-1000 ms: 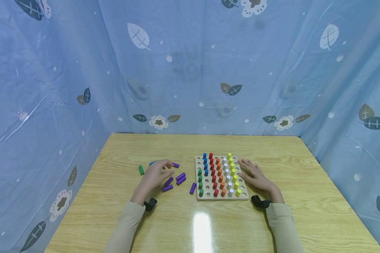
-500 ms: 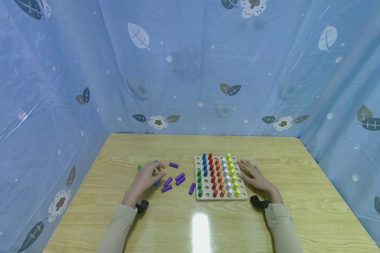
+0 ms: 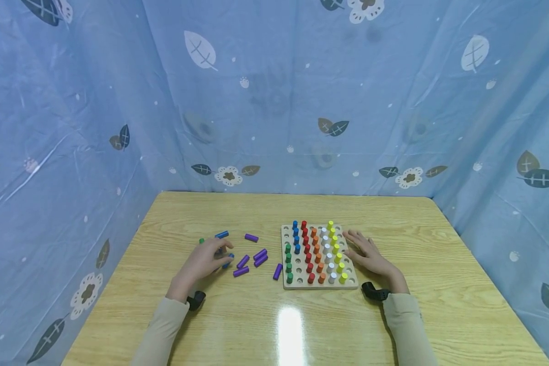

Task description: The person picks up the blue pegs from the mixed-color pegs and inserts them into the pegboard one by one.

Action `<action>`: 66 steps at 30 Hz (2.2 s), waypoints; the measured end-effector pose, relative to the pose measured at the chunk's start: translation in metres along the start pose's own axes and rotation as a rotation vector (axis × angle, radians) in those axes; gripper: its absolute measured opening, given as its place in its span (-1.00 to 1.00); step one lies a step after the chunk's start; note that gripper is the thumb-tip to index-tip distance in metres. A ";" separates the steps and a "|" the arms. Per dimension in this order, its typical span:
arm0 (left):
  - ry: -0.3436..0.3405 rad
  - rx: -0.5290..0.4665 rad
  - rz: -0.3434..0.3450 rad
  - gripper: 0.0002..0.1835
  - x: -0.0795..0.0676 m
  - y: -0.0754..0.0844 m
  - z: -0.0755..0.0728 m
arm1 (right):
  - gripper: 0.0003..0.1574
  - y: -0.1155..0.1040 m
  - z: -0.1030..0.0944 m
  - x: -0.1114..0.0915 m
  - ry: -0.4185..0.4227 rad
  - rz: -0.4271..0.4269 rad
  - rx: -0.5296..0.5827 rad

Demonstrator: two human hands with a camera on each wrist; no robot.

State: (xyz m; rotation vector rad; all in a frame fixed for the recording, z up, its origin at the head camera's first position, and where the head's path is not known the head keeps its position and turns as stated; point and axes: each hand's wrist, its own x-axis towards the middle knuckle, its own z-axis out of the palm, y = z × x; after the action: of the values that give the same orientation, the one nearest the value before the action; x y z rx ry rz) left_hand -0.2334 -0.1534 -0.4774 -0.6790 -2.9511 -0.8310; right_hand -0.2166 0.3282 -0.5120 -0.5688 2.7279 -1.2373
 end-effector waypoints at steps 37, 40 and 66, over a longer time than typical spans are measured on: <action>-0.044 0.099 0.056 -0.78 0.013 -0.009 0.012 | -0.29 0.007 0.002 0.001 -0.001 0.015 0.003; -0.035 0.078 0.052 -0.77 0.013 -0.008 0.012 | -0.28 0.006 0.001 0.001 -0.008 0.011 0.005; -0.017 -0.114 0.004 -0.72 0.029 0.023 0.008 | -0.28 0.007 0.001 0.001 -0.009 -0.010 0.002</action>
State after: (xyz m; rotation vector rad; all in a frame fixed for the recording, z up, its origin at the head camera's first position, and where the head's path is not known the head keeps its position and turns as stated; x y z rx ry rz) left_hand -0.2497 -0.1201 -0.4697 -0.6992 -2.9345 -1.0045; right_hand -0.2192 0.3314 -0.5181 -0.5869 2.7193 -1.2364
